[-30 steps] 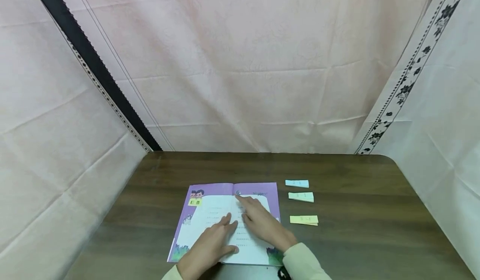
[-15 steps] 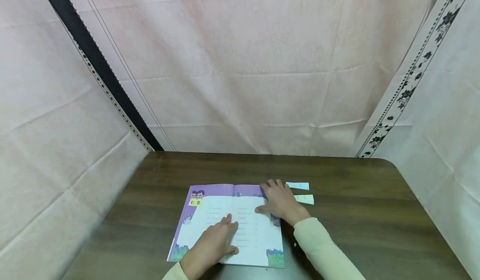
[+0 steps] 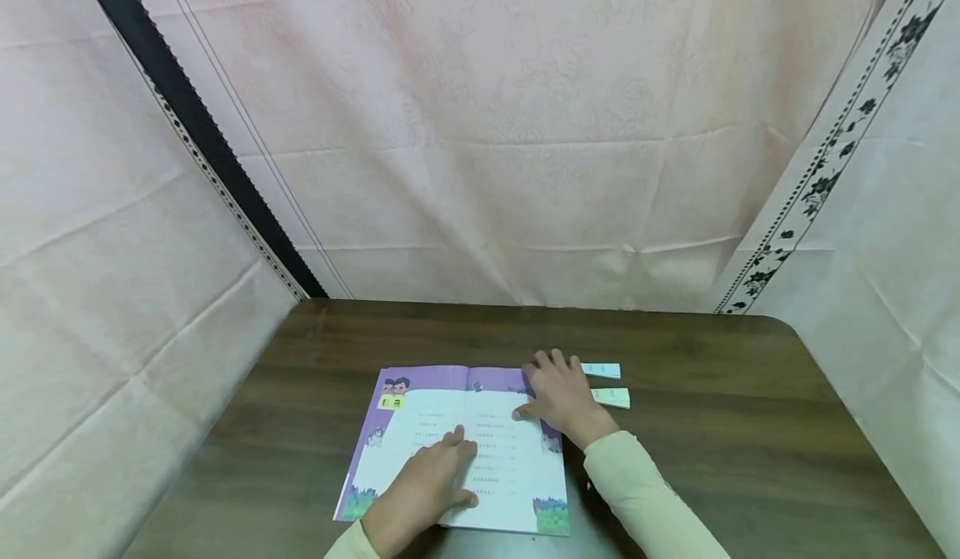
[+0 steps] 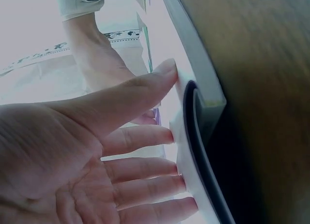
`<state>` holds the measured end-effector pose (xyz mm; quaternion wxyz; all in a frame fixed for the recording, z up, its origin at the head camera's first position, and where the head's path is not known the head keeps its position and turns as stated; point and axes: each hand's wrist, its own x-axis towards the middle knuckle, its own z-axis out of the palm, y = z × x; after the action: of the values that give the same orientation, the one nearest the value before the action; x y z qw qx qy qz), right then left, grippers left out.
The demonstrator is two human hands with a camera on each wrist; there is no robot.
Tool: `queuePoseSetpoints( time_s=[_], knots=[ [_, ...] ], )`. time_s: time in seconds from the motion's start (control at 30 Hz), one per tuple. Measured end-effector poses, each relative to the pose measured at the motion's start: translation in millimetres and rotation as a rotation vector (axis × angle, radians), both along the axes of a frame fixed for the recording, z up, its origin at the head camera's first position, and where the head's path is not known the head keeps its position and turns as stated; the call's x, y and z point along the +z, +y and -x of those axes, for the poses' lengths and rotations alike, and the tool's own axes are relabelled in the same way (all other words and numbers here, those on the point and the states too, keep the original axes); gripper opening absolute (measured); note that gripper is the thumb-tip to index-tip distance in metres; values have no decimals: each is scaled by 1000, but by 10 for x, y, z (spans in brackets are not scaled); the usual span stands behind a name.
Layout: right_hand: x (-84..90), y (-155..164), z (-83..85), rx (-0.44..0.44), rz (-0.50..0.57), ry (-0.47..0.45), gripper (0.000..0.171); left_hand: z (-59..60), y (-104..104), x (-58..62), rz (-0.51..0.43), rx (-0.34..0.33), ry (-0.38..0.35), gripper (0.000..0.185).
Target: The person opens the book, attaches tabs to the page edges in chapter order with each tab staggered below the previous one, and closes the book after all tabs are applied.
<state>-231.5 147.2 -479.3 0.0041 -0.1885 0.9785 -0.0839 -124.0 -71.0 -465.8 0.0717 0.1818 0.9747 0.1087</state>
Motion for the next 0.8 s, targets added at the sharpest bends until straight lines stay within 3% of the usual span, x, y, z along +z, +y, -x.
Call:
queuePoseSetpoints(
  time_s=[0.53, 0.7, 0.8],
  knots=[
    [-15, -10, -7, -8, -10, 12, 78, -9, 1, 3, 0, 15, -51, 59],
    [-20, 26, 32, 25, -16, 20, 80, -3, 7, 25, 3, 19, -51, 58],
    [5, 101, 74, 30, 25, 11, 80, 4, 16, 25, 5, 21, -42, 58]
  ],
)
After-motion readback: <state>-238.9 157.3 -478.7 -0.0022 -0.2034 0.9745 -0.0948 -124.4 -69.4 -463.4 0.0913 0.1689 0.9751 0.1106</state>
